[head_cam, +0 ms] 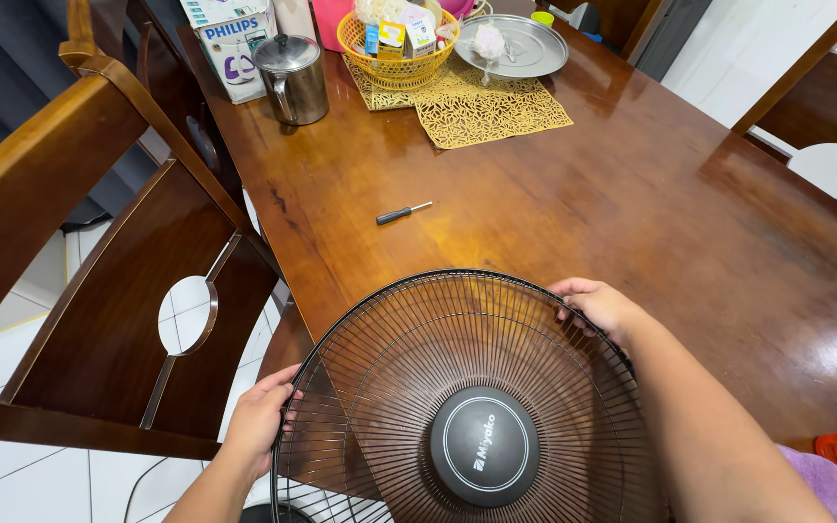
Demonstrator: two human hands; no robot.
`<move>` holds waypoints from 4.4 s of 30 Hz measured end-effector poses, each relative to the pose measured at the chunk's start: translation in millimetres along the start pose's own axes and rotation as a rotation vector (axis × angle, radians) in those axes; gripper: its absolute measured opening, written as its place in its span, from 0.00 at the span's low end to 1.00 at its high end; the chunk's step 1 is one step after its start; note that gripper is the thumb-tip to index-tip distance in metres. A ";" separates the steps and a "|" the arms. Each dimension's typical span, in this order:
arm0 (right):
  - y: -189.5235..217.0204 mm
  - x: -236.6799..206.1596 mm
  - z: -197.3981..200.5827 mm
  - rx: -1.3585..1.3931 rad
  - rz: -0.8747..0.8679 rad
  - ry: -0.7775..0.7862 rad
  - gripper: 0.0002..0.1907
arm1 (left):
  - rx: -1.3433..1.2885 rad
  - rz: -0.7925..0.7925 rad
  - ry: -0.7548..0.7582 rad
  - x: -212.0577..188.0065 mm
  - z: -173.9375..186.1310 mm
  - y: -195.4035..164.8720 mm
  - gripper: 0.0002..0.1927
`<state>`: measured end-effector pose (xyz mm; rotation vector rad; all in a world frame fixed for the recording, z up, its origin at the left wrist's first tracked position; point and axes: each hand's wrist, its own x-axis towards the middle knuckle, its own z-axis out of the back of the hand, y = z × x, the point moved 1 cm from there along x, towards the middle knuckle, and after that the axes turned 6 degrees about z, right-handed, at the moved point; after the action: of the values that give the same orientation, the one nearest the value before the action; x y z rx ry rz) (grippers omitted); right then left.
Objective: The person services a standing electric fan at a dining table. They hold the fan head, align the round wire front guard over the blades, press the guard's edge clips closed around the rim, and finally pick up a screwdriver to tighten a fastener on the guard.
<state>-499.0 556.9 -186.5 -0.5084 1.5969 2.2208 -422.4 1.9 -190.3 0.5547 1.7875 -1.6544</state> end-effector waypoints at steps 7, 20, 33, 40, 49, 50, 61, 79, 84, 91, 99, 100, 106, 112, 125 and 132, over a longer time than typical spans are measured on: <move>6.6 -5.7 -10.5 -0.141 -0.002 0.001 0.20 | 0.104 -0.017 -0.021 0.5 3.5 4.0 0.12; 2.0 -1.6 -17.9 -0.204 0.100 -0.059 0.17 | 0.172 0.062 0.227 -3.2 -1.1 -17.8 0.28; -7.8 -17.4 -17.9 -0.379 0.198 -0.274 0.18 | 0.117 0.020 0.100 -7.0 -8.0 -3.8 0.21; -55.1 -79.1 9.3 -0.238 0.005 -0.296 0.28 | 0.002 -0.034 0.054 1.8 -7.1 7.3 0.20; -93.3 -152.8 8.3 -0.045 -0.311 -0.281 0.37 | 0.012 -0.062 0.071 9.6 -7.3 6.8 0.20; -90.7 -155.3 7.9 -0.047 -0.303 -0.281 0.36 | -0.005 -0.086 0.075 10.4 -9.2 5.0 0.19; -77.2 -139.2 -1.4 0.057 -0.333 -0.453 0.13 | 0.051 -0.212 0.047 -8.0 -19.7 -14.2 0.18; -96.6 -140.7 2.0 0.117 -0.045 -0.489 0.10 | 0.061 -0.191 0.009 -11.1 -18.2 -11.6 0.18; -102.5 -139.3 0.7 0.535 -0.082 -0.393 0.09 | 0.092 -0.148 -0.038 -9.3 -16.0 -11.3 0.18; -114.0 -154.5 -4.7 0.647 -0.092 -0.277 0.11 | 0.134 -0.149 -0.065 -5.5 2.0 1.3 0.19; -143.2 -156.4 -15.1 0.794 -0.117 -0.301 0.11 | 0.126 -0.080 -0.061 -9.4 13.7 14.3 0.20; -144.8 -157.6 -15.6 0.854 -0.102 -0.260 0.12 | 0.120 -0.069 -0.055 -8.9 14.0 14.3 0.20; -141.2 -177.0 -12.5 0.787 -0.239 -0.211 0.16 | 0.063 -0.079 -0.026 -8.1 14.9 17.1 0.20; -154.8 -183.7 -18.4 0.905 -0.123 -0.115 0.07 | 0.105 -0.050 -0.046 -17.5 9.9 9.8 0.20; -162.7 -191.2 -42.5 0.720 -0.080 -0.380 0.21 | 0.096 -0.121 -0.018 -9.3 24.2 21.3 0.21; -165.9 -219.6 -42.0 0.361 -0.166 -0.326 0.19 | 0.012 -0.177 -0.004 -18.0 25.8 21.4 0.24</move>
<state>-224.0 549.3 -229.1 -0.1589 1.6562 1.7349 -390.7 -19.0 -193.4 0.4074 1.8705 -1.7837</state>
